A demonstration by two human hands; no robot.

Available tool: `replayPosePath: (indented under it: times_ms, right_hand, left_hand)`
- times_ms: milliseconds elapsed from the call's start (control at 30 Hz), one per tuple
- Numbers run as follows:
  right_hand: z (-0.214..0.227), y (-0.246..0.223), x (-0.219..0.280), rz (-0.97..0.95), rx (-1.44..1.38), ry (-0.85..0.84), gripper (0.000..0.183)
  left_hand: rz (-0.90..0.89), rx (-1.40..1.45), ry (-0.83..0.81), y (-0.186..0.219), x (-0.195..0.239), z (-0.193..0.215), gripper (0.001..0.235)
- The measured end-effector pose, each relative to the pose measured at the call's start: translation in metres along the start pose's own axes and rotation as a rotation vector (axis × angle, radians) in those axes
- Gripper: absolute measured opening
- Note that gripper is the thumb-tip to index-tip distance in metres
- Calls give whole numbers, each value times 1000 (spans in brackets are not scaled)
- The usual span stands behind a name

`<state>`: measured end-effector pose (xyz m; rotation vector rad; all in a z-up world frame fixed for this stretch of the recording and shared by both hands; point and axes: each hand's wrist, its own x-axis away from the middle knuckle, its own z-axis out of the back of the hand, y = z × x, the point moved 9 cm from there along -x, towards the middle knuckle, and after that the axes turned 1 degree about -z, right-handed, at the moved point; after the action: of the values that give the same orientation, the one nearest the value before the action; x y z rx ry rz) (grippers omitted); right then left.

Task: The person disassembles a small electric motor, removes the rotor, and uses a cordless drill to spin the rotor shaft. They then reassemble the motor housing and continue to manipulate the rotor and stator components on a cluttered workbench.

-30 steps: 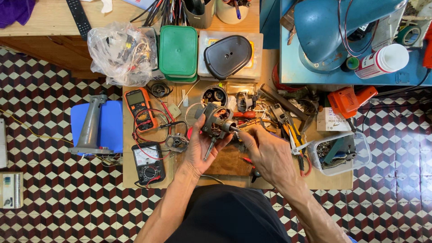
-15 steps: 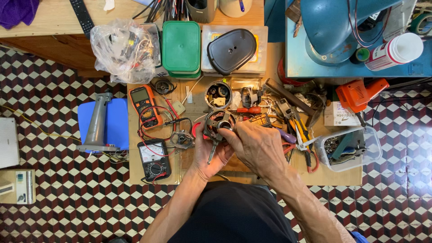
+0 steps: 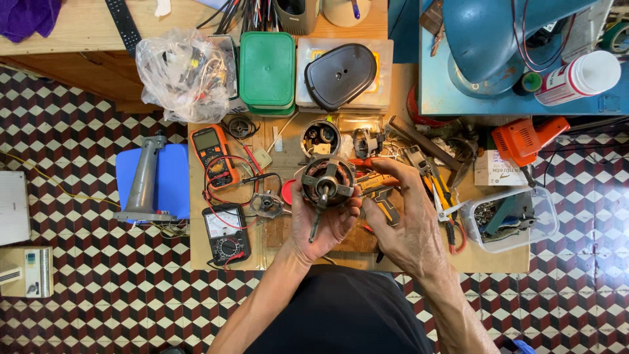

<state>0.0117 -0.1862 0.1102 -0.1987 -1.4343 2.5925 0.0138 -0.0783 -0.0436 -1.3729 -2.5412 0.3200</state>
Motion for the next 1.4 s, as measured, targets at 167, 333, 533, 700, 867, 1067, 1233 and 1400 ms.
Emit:
replayPosePath:
  times_ms: [167,333,533,700,867,1067,1233,1400]
  right_hand:
    - [11,-6,15,30,-59,65,70]
    - [25,1,26,-5,-95,170,73]
    - [40,-1,34,102,61,262,92]
    - [43,6,40,78,82,283,97]
    - [43,6,43,97,72,312,96]
    - [42,4,46,130,77,333,96]
    - [42,4,50,117,73,334,95]
    - [40,2,51,115,74,329,93]
  left_hand:
    - [-4,-73,53,-13,-19,-7,88]
    - [96,-136,31,-38,-44,-16,94]
    - [159,-205,-19,-58,-59,-25,93]
    - [226,-271,-25,-65,-63,-23,97]
    - [252,-212,-14,-68,-64,-17,103]
    - [243,-178,-45,-68,-61,-18,101]
    - [243,-233,1,-66,-59,-16,101]
    - [230,-212,-20,-68,-58,-23,102]
